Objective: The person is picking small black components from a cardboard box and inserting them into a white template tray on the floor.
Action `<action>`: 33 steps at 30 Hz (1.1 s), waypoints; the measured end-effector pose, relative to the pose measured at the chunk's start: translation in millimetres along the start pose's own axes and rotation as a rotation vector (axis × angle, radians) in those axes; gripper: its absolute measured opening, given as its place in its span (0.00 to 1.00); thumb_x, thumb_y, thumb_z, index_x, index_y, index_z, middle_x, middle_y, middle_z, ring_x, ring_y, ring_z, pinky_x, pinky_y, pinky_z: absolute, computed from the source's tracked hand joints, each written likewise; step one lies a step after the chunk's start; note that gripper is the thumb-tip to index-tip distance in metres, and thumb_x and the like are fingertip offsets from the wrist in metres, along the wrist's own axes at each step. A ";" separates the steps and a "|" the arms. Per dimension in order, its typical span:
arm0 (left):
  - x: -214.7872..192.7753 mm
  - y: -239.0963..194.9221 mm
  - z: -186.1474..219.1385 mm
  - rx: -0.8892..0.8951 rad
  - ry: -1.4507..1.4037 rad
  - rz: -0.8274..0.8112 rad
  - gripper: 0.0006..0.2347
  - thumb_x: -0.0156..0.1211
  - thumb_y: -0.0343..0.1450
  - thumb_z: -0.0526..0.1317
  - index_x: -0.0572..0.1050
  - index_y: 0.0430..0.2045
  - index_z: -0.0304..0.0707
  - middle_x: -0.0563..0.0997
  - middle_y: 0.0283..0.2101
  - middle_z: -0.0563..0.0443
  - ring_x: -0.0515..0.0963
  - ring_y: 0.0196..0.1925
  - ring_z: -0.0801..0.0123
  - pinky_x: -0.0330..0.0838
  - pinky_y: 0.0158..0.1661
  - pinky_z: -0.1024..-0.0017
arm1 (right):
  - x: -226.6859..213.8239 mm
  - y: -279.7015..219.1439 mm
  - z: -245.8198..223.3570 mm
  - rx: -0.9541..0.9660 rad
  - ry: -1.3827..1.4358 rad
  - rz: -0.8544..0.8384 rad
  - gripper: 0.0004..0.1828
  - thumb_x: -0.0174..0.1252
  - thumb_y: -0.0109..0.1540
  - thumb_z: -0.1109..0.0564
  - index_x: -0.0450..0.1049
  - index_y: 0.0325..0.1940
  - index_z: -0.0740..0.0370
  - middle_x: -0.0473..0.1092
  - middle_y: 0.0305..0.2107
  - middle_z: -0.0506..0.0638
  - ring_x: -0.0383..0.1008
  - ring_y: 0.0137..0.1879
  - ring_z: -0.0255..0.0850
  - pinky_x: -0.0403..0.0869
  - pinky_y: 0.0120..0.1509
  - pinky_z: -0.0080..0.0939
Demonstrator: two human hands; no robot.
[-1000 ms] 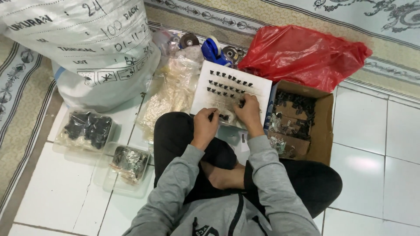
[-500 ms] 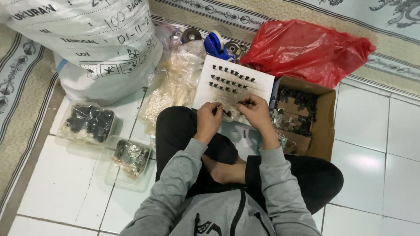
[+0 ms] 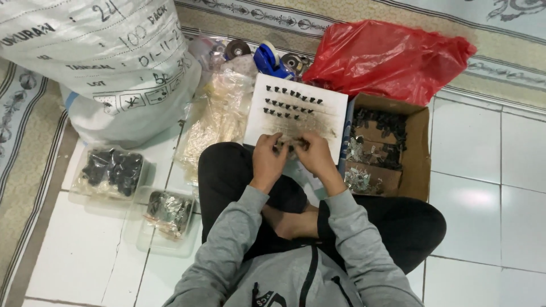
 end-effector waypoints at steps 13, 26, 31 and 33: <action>0.7 3.4 -38.0 -0.060 -0.054 0.017 0.09 0.56 0.75 0.35 0.80 0.44 0.29 0.79 0.34 0.38 0.82 0.41 0.50 0.78 0.39 0.61 | -53.6 98.8 30.7 -0.062 -0.278 0.026 0.46 0.71 0.52 0.55 0.62 0.72 0.66 0.57 0.60 0.73 0.63 0.66 0.77 0.69 0.67 0.72; -3.9 12.2 -42.2 -0.068 -0.100 0.028 0.08 0.57 0.75 0.34 0.81 0.42 0.30 0.80 0.33 0.38 0.82 0.40 0.50 0.77 0.38 0.61 | -17.8 145.5 91.1 -0.173 -0.285 0.044 0.13 0.69 0.56 0.59 0.81 0.45 0.57 0.74 0.38 0.59 0.79 0.47 0.58 0.78 0.51 0.51; -2.2 17.5 -40.4 -0.071 -0.102 0.059 0.08 0.57 0.75 0.34 0.81 0.41 0.28 0.79 0.31 0.37 0.81 0.36 0.54 0.75 0.34 0.64 | -43.9 94.5 52.3 -0.137 -0.010 0.127 0.12 0.71 0.58 0.58 0.82 0.45 0.58 0.77 0.36 0.59 0.79 0.46 0.55 0.77 0.49 0.48; 1.0 20.9 -36.8 -0.058 -0.103 0.056 0.09 0.57 0.75 0.35 0.81 0.41 0.27 0.79 0.30 0.37 0.81 0.35 0.54 0.75 0.34 0.65 | -47.8 60.7 18.7 -0.142 0.251 0.094 0.14 0.72 0.58 0.57 0.81 0.47 0.61 0.78 0.36 0.58 0.77 0.45 0.45 0.76 0.50 0.45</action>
Point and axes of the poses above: each hand's wrist, its own y-axis towards the middle knuckle, its own x-axis out of the palm, z = x × y, the point moved 8 cm from there along y, towards the middle knuckle
